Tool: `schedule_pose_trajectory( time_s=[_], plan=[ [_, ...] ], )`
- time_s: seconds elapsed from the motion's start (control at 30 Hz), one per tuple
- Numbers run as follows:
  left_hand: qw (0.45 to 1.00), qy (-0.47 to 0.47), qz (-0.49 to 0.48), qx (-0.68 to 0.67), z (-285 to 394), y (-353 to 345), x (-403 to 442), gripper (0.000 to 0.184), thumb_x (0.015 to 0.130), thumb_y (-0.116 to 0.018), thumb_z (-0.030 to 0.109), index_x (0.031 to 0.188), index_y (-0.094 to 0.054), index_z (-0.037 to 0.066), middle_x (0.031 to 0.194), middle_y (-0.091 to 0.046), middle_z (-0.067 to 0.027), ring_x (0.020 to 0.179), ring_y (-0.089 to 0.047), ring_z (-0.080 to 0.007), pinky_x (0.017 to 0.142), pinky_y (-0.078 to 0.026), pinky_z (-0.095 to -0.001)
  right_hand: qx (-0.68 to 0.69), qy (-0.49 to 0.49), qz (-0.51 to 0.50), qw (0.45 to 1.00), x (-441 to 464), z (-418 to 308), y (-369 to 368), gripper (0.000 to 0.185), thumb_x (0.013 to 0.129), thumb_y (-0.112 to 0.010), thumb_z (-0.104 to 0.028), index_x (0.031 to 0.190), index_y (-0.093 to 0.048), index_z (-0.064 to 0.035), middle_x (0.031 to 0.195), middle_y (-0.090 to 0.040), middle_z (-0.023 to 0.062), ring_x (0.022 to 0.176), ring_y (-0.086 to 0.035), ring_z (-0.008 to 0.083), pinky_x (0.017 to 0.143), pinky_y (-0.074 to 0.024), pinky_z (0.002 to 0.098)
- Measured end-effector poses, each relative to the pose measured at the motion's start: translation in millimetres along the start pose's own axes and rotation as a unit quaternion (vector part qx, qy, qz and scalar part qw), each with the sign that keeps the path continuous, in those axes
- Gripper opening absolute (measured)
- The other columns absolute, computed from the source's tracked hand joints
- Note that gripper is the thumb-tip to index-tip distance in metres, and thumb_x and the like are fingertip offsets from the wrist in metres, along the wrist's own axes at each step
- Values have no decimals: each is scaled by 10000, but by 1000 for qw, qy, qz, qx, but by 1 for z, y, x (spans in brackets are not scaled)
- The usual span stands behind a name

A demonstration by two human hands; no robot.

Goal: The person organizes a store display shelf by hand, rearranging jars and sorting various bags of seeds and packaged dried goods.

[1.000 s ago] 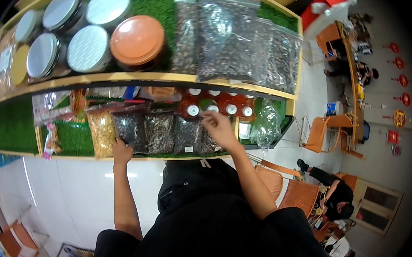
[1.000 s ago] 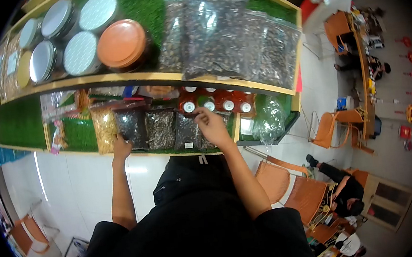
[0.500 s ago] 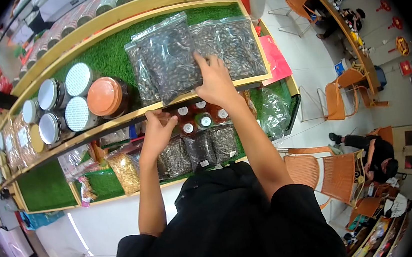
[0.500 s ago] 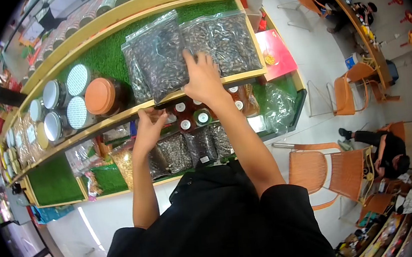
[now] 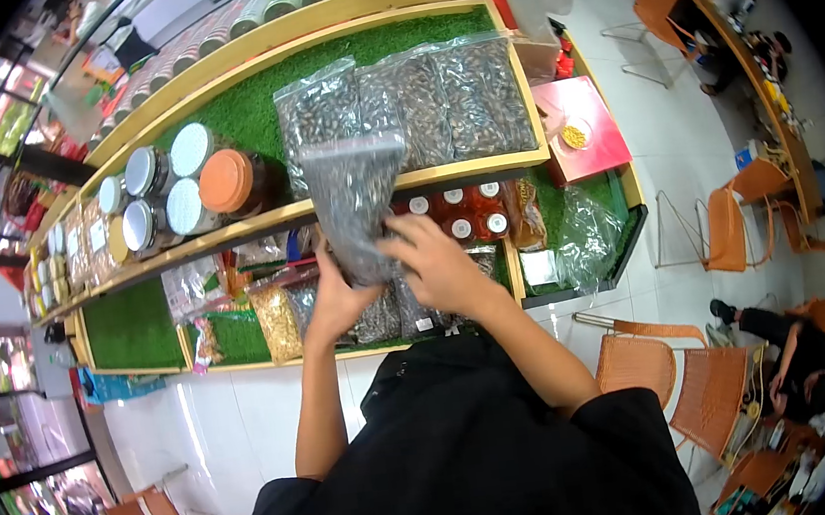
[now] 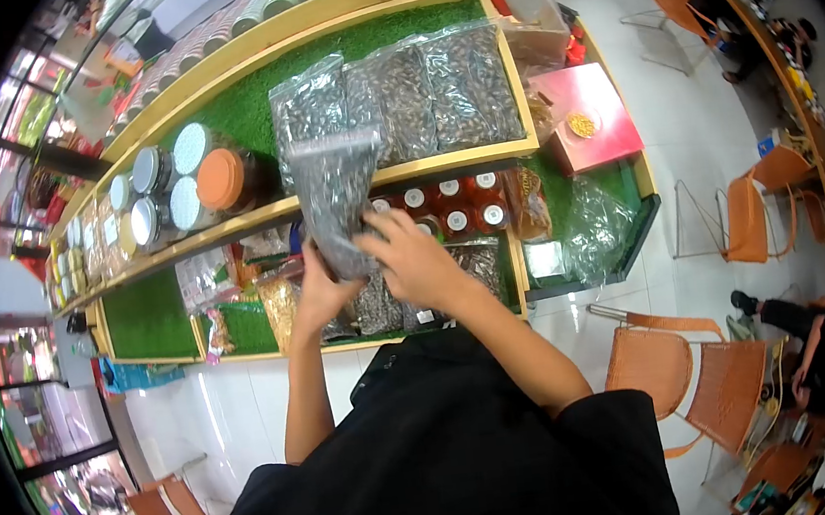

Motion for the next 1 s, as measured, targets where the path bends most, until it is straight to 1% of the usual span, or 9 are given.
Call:
schedule_pose_trajectory(
  time_s=[0.07,0.2,0.27,0.37,0.43,0.5,0.57,0.83,1.0],
  plan=[
    [999,37,-23,16,-9,-32,-27,979,608,-771,-11,1315,-93,-19,1263,-425,-191,1152,-477,-254,965,-423,-361,19,28,-31,999,-27,-4,-2,479,677,-589,18,1147,-544,-58,1234,-501,213,1139,-456,392,939,-433,428],
    [997,76,17,22,-28,-63,-82,892,605,-779,30,1274,-192,-26,1186,-498,-199,1077,-536,-260,918,-451,-357,84,10,-101,991,-78,2,-8,473,662,-615,10,1127,-556,-52,1165,-533,185,1086,-482,358,906,-443,415],
    [971,202,-58,117,-42,-71,-106,767,637,-742,115,1241,-299,-48,1103,-555,-213,1024,-570,-274,884,-459,-357,129,-48,-204,969,-102,18,-21,437,696,-660,-72,1120,-567,-24,1149,-558,189,1078,-509,339,901,-444,408],
    [953,225,-133,151,-57,-78,-126,651,659,-702,182,1178,-403,-74,1069,-579,-235,1007,-584,-296,863,-461,-362,141,-127,-326,926,-127,42,-43,409,756,-671,-171,1102,-562,18,1075,-595,226,1023,-553,371,868,-449,433],
    [932,270,-170,175,-70,-79,-135,614,679,-698,239,1130,-457,-102,1064,-595,-274,996,-602,-338,854,-471,-377,151,-125,-397,897,-140,51,-62,422,776,-668,-220,1098,-558,31,1041,-604,243,998,-565,388,854,-450,445],
    [828,367,-292,309,-80,-81,-145,621,688,-670,306,1117,-468,-95,992,-626,-277,937,-622,-364,821,-484,-388,152,-123,-468,862,-151,55,-84,445,797,-665,-268,1094,-555,44,1007,-613,260,973,-577,404,840,-451,456],
    [831,354,-302,304,-94,-74,-150,629,713,-653,354,1100,-465,-106,946,-625,-313,906,-620,-414,795,-492,-424,153,-105,-506,842,-163,53,-104,466,804,-665,-287,1105,-554,51,992,-620,261,965,-585,402,831,-457,458],
    [917,256,-172,253,-116,-7,-128,650,710,-640,154,1228,-344,-103,1049,-571,-350,1031,-556,-452,884,-452,-440,148,-125,-326,925,-122,50,-154,480,803,-631,-216,1202,-509,22,1166,-566,231,1124,-512,387,948,-411,445],
    [894,280,-170,306,-99,39,-92,780,731,-571,91,1315,-151,-213,1062,-529,-402,1008,-556,-466,889,-461,-448,148,-127,-251,948,-73,38,-164,449,803,-623,-144,1199,-516,40,1172,-564,212,1095,-505,387,941,-412,432]
  ],
)
Point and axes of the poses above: each hand's wrist, its own x-axis towards the middle knuckle, its own y-axis out of the back of the hand, z = x × y, the point moved 5 cm from there along x, towards the middle knuckle
